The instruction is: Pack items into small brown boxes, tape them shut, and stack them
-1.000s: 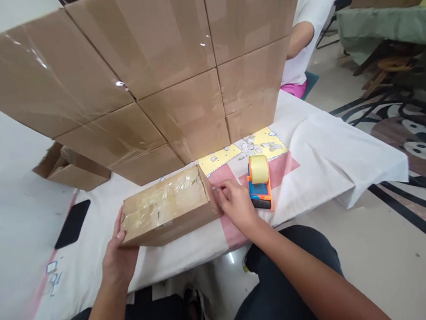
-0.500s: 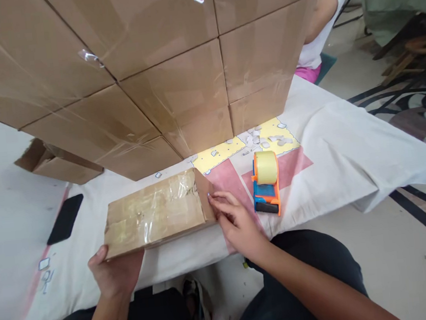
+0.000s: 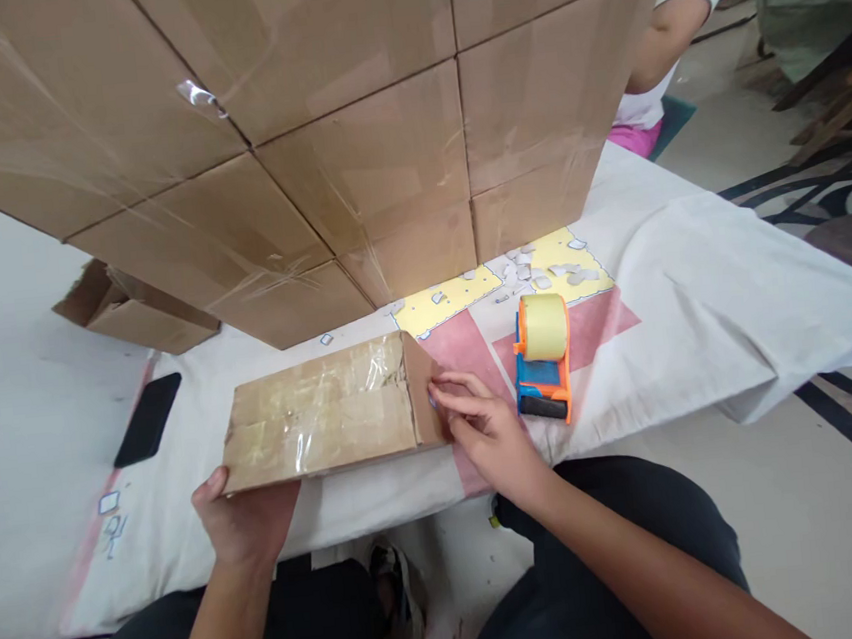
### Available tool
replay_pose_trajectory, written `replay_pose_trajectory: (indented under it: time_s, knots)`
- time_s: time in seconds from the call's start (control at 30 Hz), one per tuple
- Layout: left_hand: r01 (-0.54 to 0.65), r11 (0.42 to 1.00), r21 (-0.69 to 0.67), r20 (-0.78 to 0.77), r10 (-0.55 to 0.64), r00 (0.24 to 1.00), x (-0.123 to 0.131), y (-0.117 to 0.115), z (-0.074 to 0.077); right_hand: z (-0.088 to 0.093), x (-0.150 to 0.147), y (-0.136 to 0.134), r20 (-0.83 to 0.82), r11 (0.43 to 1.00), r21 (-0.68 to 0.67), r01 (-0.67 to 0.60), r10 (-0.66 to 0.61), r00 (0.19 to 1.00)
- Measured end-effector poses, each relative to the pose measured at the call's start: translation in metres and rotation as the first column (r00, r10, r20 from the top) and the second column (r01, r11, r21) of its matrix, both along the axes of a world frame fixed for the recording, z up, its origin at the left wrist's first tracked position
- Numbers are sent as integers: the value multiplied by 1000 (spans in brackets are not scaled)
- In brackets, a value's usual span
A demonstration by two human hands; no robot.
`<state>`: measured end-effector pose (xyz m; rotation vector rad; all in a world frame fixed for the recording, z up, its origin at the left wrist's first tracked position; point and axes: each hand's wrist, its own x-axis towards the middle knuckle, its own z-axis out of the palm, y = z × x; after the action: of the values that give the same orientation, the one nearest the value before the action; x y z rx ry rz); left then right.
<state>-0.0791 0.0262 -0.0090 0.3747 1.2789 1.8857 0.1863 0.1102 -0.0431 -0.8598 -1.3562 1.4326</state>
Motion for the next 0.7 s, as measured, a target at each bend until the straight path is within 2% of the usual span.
replay_pose_trajectory:
  time_s: [0.13, 0.33, 0.4, 0.57, 0.63, 0.7]
  knots:
    - [-24, 1000, 20, -33, 24, 999, 10, 5, 3, -5, -2, -12, 79, 995, -39, 87, -84, 993]
    - [-65, 996, 57, -58, 68, 996, 17, 3, 3, -3, -5, -19, 105, 999, -4, -43, 43, 994]
    - [-85, 996, 4, -35, 85, 996, 14, 1, 5, -1, -9, -21, 124, 999, -8, -36, 37, 992]
    - [-139, 958, -249, -6, 142, 990, 8, 2, 15, -3, -19, -23, 142, 1000, 14, 14, -16, 990]
    - [-147, 944, -296, -38, 142, 989, 6, 1, 14, -6, -20, -24, 178, 998, 69, 12, -24, 984]
    - [-130, 946, -296, -56, 119, 991, 1, -2, 7, -7, -19, -26, 197, 990, 140, 18, -46, 979]
